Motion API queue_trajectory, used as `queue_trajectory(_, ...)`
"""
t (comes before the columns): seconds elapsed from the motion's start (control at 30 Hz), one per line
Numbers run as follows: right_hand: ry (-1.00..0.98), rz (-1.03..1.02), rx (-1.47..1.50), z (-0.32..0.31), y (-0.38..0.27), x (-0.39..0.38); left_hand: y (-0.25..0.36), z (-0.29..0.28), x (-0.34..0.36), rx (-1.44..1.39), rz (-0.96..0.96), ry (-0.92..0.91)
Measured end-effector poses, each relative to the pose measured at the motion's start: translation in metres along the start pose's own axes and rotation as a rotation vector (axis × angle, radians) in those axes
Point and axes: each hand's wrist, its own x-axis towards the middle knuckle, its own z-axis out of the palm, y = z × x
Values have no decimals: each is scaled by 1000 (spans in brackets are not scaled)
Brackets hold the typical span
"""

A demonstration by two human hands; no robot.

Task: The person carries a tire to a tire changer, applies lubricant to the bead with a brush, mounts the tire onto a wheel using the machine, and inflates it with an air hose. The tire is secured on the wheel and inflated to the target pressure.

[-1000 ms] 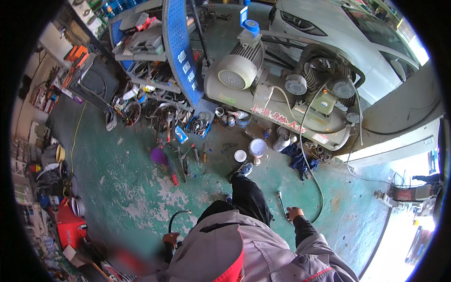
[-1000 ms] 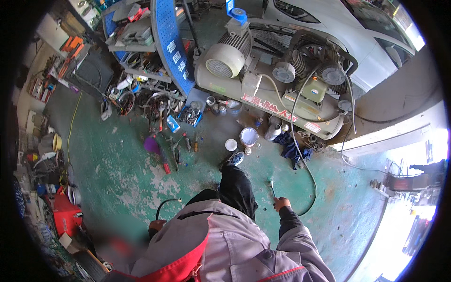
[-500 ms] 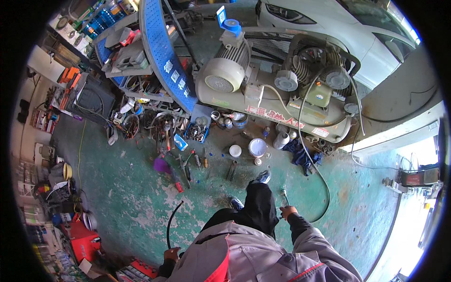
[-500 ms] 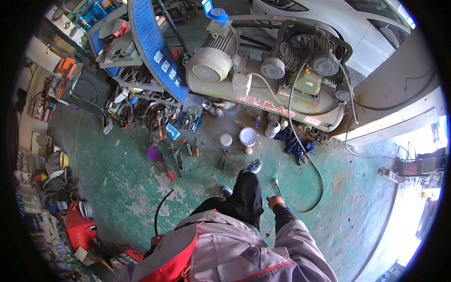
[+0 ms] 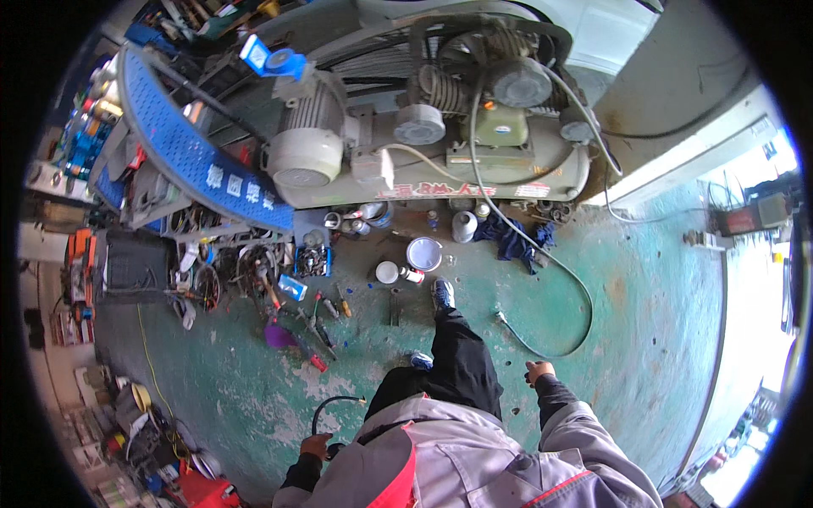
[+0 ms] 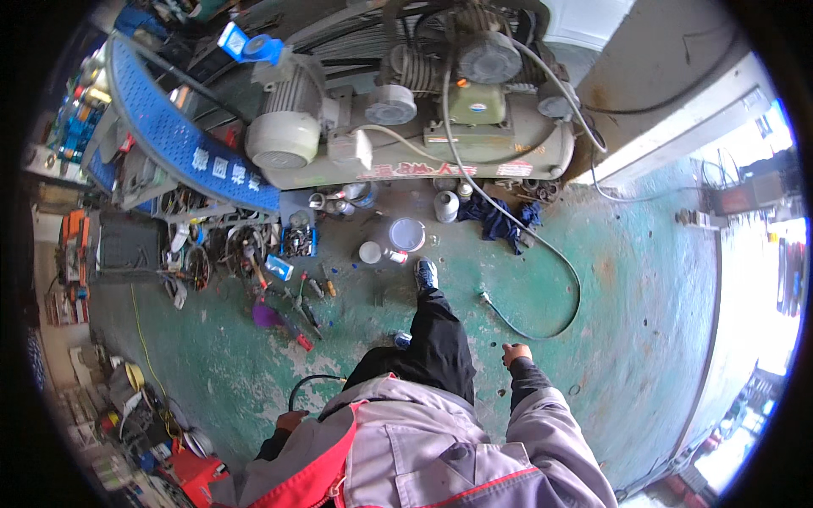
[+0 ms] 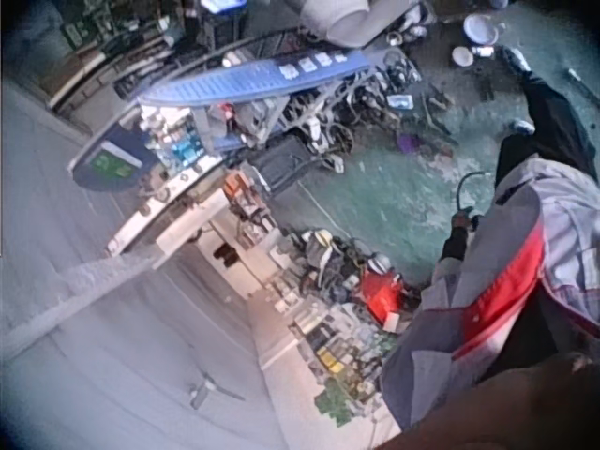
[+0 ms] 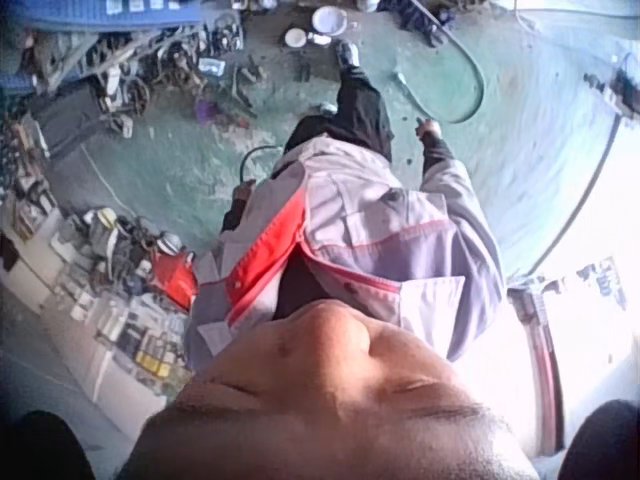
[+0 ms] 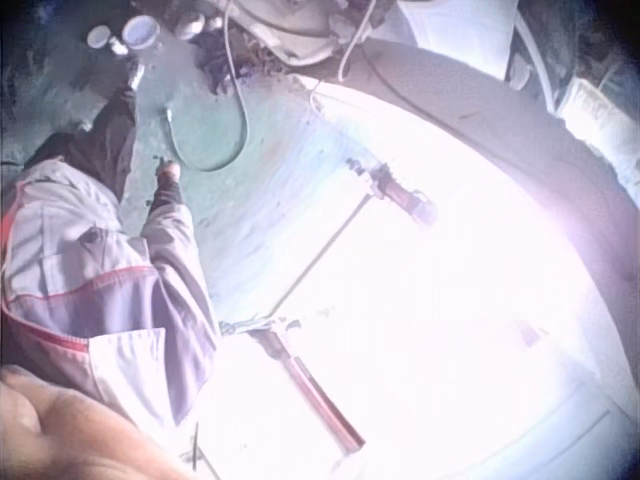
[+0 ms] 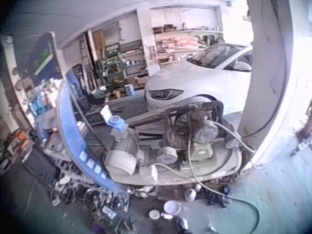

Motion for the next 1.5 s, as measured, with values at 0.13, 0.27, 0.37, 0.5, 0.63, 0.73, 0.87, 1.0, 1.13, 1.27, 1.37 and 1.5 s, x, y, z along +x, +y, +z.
queue_trajectory(0.13, 173, -522, -696, 9, 6, 2, 28, -9, 26, -70, -234, 195)
queue_trajectory(0.27, 129, -273, -243, 30, -13, 18, 61, 8, 29, -118, -154, 231)
queue_trajectory(0.37, 93, -256, -110, 46, -41, 27, 72, 16, 21, -102, -127, 220)
queue_trajectory(0.5, 113, -232, -163, 47, -94, 21, 62, 13, 18, -24, -195, 252)
queue_trajectory(0.63, 136, -381, -79, 26, -134, -2, 30, 24, 11, 48, -82, 256)
queue_trajectory(0.73, 210, -623, -363, 13, -146, -15, -1, 50, 2, -56, -127, 238)
queue_trajectory(0.87, 232, -702, -570, 19, -125, -19, -50, 86, -15, 23, -95, 211)
queue_trajectory(1.0, 38, -426, -616, 52, -77, -18, -97, 105, -39, 555, 13, -6)
queue_trajectory(1.13, 13, -550, -844, 83, -46, -11, -125, 111, -72, 579, -1, -44)
queue_trajectory(1.27, 17, -563, -1055, 96, -41, 1, -126, 104, -99, 298, -207, -142)
queue_trajectory(1.37, 16, -640, -1003, 97, -57, 17, -115, 91, -106, 466, -92, -109)
queue_trajectory(1.5, 39, -492, -551, 94, -94, 35, -101, 73, -92, 535, -224, -149)
